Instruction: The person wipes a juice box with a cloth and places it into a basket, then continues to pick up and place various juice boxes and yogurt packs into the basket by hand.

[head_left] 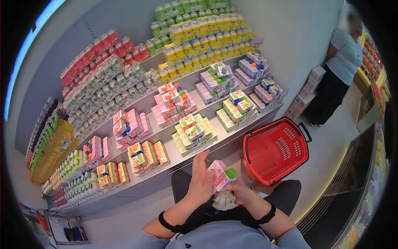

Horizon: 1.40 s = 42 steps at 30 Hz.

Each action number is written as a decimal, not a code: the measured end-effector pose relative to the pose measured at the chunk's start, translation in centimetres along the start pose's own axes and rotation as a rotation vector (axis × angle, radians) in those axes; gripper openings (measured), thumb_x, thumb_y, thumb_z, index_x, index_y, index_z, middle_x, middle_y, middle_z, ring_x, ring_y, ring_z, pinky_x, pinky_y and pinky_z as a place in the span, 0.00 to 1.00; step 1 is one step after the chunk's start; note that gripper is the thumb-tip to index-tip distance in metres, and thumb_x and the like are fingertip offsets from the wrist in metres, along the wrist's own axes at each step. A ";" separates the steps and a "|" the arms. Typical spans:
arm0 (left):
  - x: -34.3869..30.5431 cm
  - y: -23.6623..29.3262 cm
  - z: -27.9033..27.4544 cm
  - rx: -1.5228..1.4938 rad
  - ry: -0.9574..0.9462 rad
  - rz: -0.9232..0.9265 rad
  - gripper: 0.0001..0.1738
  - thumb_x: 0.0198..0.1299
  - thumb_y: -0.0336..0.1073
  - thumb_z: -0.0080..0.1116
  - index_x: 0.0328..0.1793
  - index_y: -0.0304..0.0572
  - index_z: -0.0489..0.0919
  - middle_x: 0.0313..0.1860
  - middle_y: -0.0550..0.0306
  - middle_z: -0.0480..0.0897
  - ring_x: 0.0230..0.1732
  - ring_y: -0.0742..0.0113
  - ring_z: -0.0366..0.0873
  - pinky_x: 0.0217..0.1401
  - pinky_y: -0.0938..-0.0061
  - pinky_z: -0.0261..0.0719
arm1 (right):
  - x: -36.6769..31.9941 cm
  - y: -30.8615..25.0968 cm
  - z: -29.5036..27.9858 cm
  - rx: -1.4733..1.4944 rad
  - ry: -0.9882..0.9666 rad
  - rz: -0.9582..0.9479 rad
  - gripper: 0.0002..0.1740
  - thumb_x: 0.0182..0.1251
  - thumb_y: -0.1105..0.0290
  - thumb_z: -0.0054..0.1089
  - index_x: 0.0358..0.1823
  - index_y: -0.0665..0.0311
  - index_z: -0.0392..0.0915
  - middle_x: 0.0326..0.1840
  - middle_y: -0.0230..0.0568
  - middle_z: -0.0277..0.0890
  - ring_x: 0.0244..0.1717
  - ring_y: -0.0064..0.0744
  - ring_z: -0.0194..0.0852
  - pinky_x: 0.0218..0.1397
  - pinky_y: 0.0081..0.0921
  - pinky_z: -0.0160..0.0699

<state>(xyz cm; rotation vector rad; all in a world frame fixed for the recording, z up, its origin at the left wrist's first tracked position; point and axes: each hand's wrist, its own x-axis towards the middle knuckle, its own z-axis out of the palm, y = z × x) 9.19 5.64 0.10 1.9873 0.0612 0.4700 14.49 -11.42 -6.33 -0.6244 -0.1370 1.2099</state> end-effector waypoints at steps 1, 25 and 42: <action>-0.1 0.5 0.6 0.023 0.036 -0.029 0.44 0.74 0.63 0.36 0.75 0.26 0.58 0.68 0.31 0.63 0.64 0.39 0.67 0.69 0.56 0.66 | 0.2 0.0 -1.2 0.137 -0.061 0.053 0.32 0.61 0.56 0.68 0.63 0.64 0.72 0.45 0.43 0.83 0.43 0.39 0.86 0.50 0.34 0.87; -4.5 -22.6 -46.5 0.814 0.840 -1.113 0.78 0.34 0.73 0.76 0.86 0.55 0.42 0.82 0.23 0.35 0.83 0.29 0.35 0.83 0.48 0.46 | -2.9 -4.7 -1.9 0.104 0.058 -0.336 0.58 0.45 0.36 0.75 0.74 0.57 0.60 0.71 0.49 0.66 0.65 0.54 0.73 0.61 0.59 0.79; -4.3 -26.8 -44.9 0.760 1.169 -0.602 0.59 0.38 0.49 0.80 0.75 0.37 0.59 0.76 0.21 0.42 0.74 0.28 0.55 0.76 0.54 0.62 | 1.2 -4.5 0.0 0.072 0.145 -0.290 0.58 0.44 0.38 0.76 0.74 0.58 0.60 0.68 0.49 0.67 0.63 0.53 0.75 0.56 0.56 0.82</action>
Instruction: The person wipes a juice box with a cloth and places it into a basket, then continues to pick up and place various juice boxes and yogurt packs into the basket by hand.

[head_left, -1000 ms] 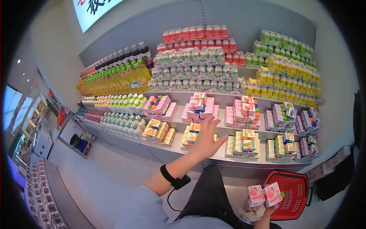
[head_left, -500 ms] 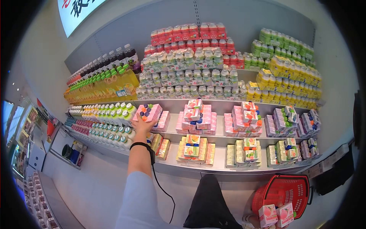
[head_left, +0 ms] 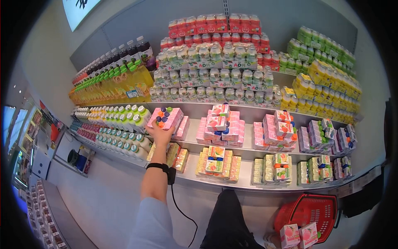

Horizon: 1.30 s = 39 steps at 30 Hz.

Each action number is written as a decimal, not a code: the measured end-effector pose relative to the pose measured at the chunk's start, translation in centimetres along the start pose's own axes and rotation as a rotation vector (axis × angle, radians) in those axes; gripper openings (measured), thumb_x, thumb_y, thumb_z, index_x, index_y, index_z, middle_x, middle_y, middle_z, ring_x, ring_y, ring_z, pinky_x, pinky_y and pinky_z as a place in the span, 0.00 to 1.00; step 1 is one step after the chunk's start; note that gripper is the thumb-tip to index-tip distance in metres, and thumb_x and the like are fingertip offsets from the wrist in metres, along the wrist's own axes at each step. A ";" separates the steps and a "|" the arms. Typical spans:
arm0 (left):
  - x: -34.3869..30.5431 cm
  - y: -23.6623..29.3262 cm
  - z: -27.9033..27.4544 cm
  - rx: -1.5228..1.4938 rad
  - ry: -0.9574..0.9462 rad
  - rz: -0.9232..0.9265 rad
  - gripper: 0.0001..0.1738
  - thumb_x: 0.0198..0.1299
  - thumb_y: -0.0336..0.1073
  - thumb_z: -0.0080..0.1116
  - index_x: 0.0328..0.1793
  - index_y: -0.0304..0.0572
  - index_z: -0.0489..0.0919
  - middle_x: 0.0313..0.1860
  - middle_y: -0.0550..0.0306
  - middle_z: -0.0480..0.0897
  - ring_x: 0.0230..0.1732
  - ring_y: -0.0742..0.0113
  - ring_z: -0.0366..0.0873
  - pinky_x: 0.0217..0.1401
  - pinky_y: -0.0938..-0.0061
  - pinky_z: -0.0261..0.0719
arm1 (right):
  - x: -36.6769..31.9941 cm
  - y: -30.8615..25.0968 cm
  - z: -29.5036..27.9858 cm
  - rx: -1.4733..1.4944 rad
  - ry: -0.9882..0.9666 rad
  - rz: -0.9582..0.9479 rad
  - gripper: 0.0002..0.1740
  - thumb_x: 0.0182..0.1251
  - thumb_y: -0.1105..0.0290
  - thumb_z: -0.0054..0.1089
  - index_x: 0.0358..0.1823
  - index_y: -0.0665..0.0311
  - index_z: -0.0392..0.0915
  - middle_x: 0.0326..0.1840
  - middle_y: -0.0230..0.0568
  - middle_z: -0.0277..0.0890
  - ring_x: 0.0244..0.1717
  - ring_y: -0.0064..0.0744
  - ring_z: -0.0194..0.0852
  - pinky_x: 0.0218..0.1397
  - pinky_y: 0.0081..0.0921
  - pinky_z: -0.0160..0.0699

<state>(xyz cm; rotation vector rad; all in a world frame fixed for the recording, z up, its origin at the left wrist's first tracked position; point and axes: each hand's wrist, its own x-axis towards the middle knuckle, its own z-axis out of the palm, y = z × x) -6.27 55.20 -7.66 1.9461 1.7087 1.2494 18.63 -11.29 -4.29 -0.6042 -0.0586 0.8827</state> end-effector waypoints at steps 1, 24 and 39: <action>-0.3 -0.5 0.5 -0.015 0.017 -0.003 0.61 0.37 0.51 0.80 0.76 0.39 0.59 0.77 0.21 0.40 0.76 0.27 0.50 0.77 0.51 0.58 | 0.3 0.1 0.0 0.001 -0.006 -0.002 0.58 0.44 0.38 0.76 0.74 0.59 0.60 0.68 0.49 0.67 0.63 0.52 0.75 0.56 0.55 0.82; 1.4 6.5 -1.4 0.606 -0.435 -0.031 0.61 0.35 0.64 0.76 0.80 0.66 0.63 0.85 0.35 0.33 0.83 0.24 0.31 0.75 0.25 0.49 | -2.4 -0.9 -0.8 0.031 0.025 -0.043 0.59 0.42 0.41 0.78 0.73 0.61 0.59 0.64 0.49 0.69 0.59 0.51 0.77 0.50 0.50 0.86; 6.8 0.7 -2.4 0.720 -0.724 -0.092 0.71 0.32 0.81 0.68 0.82 0.52 0.61 0.80 0.30 0.57 0.84 0.37 0.45 0.82 0.45 0.45 | -5.3 -1.0 -1.3 0.029 0.022 -0.033 0.59 0.41 0.42 0.79 0.72 0.62 0.58 0.62 0.48 0.70 0.56 0.50 0.79 0.46 0.47 0.89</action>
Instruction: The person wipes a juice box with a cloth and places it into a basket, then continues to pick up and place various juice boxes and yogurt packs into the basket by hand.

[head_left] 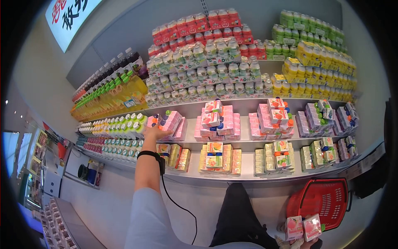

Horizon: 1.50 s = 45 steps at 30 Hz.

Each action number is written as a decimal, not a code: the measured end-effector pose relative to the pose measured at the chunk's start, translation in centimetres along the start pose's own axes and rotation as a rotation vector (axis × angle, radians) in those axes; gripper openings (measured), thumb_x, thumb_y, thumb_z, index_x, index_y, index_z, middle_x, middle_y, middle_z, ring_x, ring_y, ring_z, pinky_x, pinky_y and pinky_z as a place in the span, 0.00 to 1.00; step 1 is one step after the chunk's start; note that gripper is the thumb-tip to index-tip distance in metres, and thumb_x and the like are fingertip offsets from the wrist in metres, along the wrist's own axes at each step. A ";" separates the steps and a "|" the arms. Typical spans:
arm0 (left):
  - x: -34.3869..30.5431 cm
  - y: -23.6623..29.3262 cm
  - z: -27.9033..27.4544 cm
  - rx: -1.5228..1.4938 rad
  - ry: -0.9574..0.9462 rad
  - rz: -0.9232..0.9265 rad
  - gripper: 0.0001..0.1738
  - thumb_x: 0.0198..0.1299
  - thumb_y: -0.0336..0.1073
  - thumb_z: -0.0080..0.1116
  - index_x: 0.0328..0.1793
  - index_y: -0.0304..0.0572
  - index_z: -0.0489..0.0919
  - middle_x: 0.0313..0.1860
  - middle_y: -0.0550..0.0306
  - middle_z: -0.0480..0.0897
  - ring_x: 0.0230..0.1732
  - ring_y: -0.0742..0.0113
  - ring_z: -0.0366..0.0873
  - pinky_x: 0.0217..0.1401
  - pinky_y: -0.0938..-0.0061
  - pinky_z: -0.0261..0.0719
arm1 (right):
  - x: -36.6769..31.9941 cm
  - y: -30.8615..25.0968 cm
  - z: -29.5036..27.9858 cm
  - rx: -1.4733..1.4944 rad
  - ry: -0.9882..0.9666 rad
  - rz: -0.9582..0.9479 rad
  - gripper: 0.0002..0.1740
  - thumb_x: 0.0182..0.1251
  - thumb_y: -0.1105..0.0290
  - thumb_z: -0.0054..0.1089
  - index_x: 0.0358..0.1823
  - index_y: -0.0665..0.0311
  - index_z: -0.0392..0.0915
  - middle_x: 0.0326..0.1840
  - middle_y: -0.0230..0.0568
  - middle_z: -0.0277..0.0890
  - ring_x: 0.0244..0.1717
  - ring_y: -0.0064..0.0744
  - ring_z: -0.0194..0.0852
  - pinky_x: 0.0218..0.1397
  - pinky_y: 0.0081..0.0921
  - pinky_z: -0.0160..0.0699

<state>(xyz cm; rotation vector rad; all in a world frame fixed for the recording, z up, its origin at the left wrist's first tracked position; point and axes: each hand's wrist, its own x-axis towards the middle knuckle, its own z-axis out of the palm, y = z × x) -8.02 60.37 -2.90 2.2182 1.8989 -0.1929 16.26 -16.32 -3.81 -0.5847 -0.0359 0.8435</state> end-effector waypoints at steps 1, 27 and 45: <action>0.2 0.0 -0.1 0.001 0.007 0.001 0.70 0.33 0.81 0.68 0.82 0.52 0.61 0.79 0.31 0.59 0.83 0.37 0.46 0.82 0.45 0.45 | -0.2 0.0 -0.1 0.005 -0.004 0.001 0.59 0.41 0.42 0.79 0.72 0.62 0.58 0.62 0.48 0.70 0.56 0.50 0.79 0.46 0.47 0.89; -34.5 13.9 -7.2 0.313 0.655 0.964 0.37 0.22 0.38 0.82 0.46 0.44 0.77 0.71 0.35 0.61 0.74 0.30 0.57 0.72 0.39 0.62 | -1.7 -3.9 -7.8 0.224 -0.352 0.230 0.57 0.44 0.54 0.81 0.72 0.68 0.56 0.56 0.58 0.76 0.47 0.51 0.85 0.48 0.48 0.88; -63.6 60.9 53.8 0.694 -0.441 1.547 0.48 0.32 0.58 0.80 0.65 0.54 0.79 0.75 0.45 0.60 0.77 0.21 0.48 0.76 0.39 0.62 | -8.0 -12.2 -20.8 0.262 -0.321 0.129 0.64 0.48 0.50 0.79 0.77 0.68 0.46 0.77 0.51 0.54 0.78 0.39 0.54 0.77 0.37 0.51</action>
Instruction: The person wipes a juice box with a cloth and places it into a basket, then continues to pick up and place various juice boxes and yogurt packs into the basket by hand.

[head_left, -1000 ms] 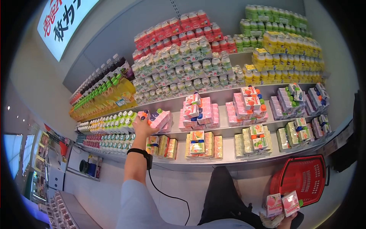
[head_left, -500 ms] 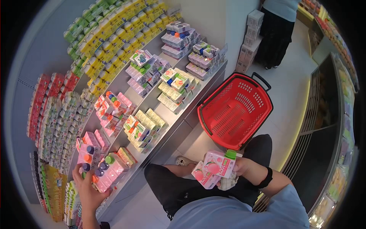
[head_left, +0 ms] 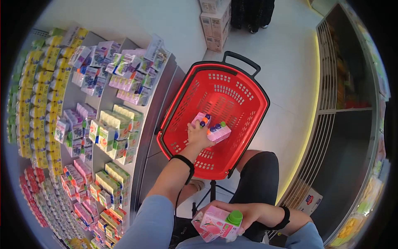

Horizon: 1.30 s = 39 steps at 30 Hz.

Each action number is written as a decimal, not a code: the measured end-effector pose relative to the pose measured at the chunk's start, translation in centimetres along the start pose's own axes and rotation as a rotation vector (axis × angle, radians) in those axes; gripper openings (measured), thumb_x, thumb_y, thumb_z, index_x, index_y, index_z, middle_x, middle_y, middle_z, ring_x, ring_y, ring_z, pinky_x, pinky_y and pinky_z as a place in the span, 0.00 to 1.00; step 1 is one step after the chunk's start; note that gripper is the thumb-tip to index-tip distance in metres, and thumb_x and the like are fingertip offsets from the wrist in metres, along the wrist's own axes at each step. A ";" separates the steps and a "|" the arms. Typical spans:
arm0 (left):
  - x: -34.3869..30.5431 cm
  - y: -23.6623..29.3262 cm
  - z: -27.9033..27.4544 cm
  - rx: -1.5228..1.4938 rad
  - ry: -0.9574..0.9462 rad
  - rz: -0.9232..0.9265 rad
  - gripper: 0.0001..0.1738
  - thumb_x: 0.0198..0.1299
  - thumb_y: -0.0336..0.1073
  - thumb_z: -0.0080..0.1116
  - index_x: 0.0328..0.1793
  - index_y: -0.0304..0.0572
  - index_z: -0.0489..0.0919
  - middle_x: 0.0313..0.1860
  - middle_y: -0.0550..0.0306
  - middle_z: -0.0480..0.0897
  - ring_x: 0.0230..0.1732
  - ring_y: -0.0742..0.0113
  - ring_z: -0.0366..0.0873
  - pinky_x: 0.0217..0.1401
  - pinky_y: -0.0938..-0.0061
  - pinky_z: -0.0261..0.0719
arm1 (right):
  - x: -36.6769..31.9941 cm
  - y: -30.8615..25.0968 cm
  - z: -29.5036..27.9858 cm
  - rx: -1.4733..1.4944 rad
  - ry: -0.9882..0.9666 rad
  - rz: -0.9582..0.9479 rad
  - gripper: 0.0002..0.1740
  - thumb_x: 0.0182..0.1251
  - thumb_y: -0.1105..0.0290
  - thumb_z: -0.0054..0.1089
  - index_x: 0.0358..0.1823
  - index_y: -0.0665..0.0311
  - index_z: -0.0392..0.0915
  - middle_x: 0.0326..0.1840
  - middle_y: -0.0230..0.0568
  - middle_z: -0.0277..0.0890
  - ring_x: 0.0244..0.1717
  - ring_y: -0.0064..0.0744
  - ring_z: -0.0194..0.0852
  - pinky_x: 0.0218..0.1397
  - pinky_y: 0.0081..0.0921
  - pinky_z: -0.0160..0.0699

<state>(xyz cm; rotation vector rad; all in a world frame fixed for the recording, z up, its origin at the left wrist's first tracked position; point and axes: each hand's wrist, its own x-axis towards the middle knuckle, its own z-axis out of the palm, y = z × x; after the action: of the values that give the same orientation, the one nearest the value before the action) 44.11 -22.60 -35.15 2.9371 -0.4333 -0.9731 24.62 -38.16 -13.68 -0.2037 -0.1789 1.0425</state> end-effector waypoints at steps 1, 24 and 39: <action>2.1 0.6 2.0 -0.013 -0.017 -0.025 0.49 0.32 0.58 0.81 0.66 0.54 0.78 0.76 0.48 0.58 0.78 0.20 0.45 0.77 0.39 0.61 | -0.7 -0.8 -1.3 -0.072 0.013 -0.075 0.62 0.49 0.52 0.78 0.78 0.67 0.45 0.77 0.49 0.55 0.77 0.37 0.55 0.76 0.37 0.53; -12.5 4.2 -9.1 -0.977 -0.449 0.526 0.56 0.51 0.35 0.78 0.82 0.42 0.52 0.72 0.46 0.64 0.76 0.60 0.61 0.72 0.67 0.67 | -1.2 -1.7 -8.2 0.119 0.947 -0.340 0.44 0.63 0.74 0.69 0.78 0.56 0.53 0.63 0.38 0.72 0.60 0.31 0.77 0.61 0.34 0.79; 3.8 3.5 8.8 -0.366 -0.202 -0.022 0.55 0.49 0.47 0.74 0.80 0.50 0.54 0.61 0.37 0.74 0.63 0.36 0.74 0.67 0.53 0.75 | -10.1 -0.4 -6.8 -0.919 1.083 -0.397 0.14 0.65 0.74 0.62 0.51 0.69 0.78 0.39 0.43 0.82 0.38 0.30 0.82 0.43 0.25 0.80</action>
<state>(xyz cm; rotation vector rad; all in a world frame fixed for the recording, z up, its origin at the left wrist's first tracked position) 40.98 -26.32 -44.15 2.5351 -0.1984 -1.2107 21.61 -47.70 -20.66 -1.4582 0.2983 0.2831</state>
